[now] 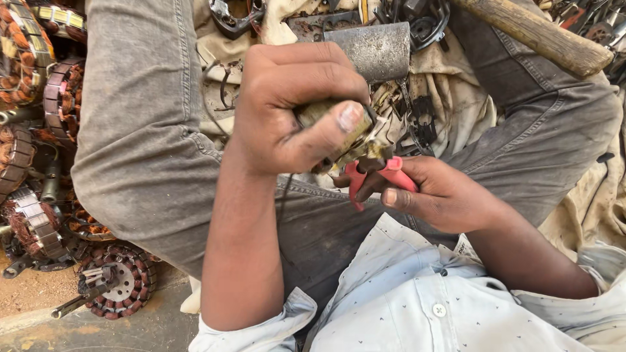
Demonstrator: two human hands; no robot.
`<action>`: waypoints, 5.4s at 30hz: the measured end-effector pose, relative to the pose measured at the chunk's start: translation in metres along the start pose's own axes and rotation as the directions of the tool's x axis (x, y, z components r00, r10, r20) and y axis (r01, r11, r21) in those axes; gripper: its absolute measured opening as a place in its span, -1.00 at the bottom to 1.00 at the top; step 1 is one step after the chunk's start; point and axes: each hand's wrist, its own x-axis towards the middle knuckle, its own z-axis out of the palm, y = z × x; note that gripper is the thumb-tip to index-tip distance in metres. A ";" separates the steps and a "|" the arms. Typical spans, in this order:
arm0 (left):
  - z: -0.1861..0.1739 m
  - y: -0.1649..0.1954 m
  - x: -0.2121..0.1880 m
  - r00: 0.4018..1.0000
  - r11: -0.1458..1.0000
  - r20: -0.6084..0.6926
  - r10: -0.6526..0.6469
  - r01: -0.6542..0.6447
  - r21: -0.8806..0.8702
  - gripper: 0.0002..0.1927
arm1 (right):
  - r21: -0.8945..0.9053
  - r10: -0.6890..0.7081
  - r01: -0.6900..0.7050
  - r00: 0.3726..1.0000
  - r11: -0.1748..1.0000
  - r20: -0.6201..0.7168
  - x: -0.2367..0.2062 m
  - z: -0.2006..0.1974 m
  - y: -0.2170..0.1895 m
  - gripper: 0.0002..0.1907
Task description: The person sits on the ground among scrap electric motors and dismantles them to recover copper windings. They strike a motor with a hammer, use red-handled pliers to pull and cut wiring from the motor body, and separate extracted copper coils from the housings.
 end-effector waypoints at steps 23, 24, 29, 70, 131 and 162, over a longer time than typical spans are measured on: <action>0.031 -0.058 -0.020 0.915 0.913 -0.263 -0.305 0.203 -0.353 -0.72 | 0.488 0.158 -0.151 0.987 0.860 0.028 0.019 0.013 -0.007 -0.67; 0.034 -0.060 -0.020 0.902 0.894 -0.261 -0.344 0.229 -0.385 -0.73 | 0.354 0.150 -0.135 0.988 0.925 -0.016 0.021 0.010 -0.007 -0.72; 0.043 -0.056 -0.012 0.850 0.809 -0.320 -0.418 0.188 -0.557 -0.69 | -0.508 -0.202 -0.031 0.895 0.861 -0.398 0.026 0.010 0.002 -0.75; 0.061 -0.072 -0.021 0.920 0.284 -0.048 -0.389 0.070 -0.956 -0.56 | 0.948 -0.287 -0.030 0.950 0.317 0.126 0.010 0.011 0.007 -0.63; 0.012 -0.020 -0.010 0.996 0.983 0.030 -0.089 0.083 0.162 -0.89 | -0.541 0.061 -0.248 0.938 0.804 -0.340 -0.005 -0.008 -0.015 -0.57; 0.043 -0.058 -0.020 0.902 0.459 -0.237 -0.362 -0.049 -0.887 -0.57 | 0.179 0.212 -0.216 0.976 0.960 0.039 -0.009 0.010 -0.013 -0.76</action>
